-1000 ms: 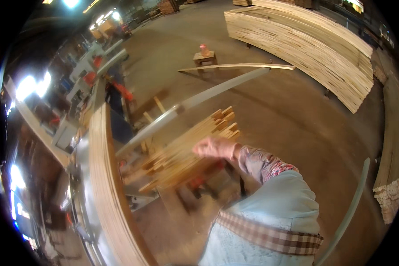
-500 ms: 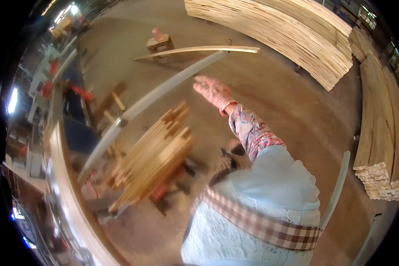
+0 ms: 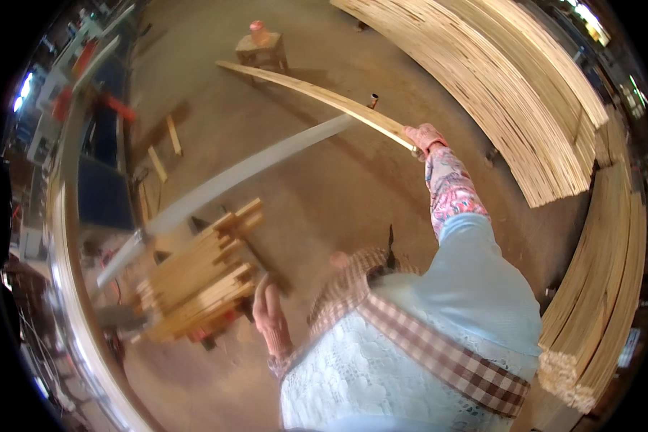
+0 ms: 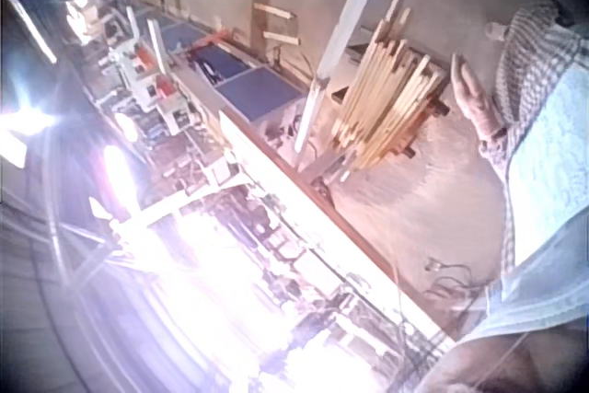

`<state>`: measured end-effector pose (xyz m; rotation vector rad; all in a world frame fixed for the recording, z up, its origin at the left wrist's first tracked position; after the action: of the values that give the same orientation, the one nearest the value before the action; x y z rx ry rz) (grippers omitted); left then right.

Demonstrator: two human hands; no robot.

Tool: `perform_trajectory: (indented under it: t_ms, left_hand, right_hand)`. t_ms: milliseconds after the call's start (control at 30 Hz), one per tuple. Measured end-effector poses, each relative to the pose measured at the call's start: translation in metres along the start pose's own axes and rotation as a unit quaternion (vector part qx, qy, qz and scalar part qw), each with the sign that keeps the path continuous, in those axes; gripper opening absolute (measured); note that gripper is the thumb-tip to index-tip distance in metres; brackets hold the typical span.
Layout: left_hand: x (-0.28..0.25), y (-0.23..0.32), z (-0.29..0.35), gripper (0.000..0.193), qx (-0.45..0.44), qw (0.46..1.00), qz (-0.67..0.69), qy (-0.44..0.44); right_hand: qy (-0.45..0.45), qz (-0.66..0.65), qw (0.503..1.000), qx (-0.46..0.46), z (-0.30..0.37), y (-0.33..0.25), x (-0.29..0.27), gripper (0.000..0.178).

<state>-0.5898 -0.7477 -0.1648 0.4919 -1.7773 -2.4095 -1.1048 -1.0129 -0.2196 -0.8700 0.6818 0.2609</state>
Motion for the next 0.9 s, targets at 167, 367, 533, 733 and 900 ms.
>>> perform_trajectory:
  t_ms: [167, 367, 533, 733, 900]
  left_hand:
    - [0.061, 0.012, -0.025, 0.040, -0.019, 0.994, 0.022, -0.109]
    - [0.079, 0.011, -0.040, 0.043, -0.052, 0.975, 0.198, -0.090]
    - [0.069, 0.006, 0.018, 0.045, -0.076, 0.961, 0.264, 0.002]
    - [0.035, 0.015, 0.079, 0.050, -0.045, 0.965, 0.236, 0.105]
    - [0.003, 0.107, 0.123, 0.065, 0.048, 0.980, 0.108, 0.163]
  right_hand:
    - [-0.383, -0.147, 0.910, -0.063, 0.088, -0.048, 0.063, 0.046]
    - [-0.491, -0.090, 0.860, -0.104, 0.167, -0.125, 0.161, 0.037]
    - [-0.564, -0.093, 0.818, -0.070, 0.205, -0.136, 0.174, 0.035]
    - [-0.705, -0.140, 0.695, -0.006, 0.282, -0.097, 0.181, 0.025]
    - [-0.811, -0.056, 0.579, -0.063, 0.373, -0.101, 0.161, 0.047]
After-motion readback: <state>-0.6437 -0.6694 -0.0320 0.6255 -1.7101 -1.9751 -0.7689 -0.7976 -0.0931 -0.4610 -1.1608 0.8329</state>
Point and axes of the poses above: each hand's wrist, its own z-axis away from the middle knuckle, its own x-axis out of the palm, y = z × x, the point moved 6 cm from there along -z, towards the middle knuckle, and after that the axes turned 5 degrees about -x, right-handed, at the moved point
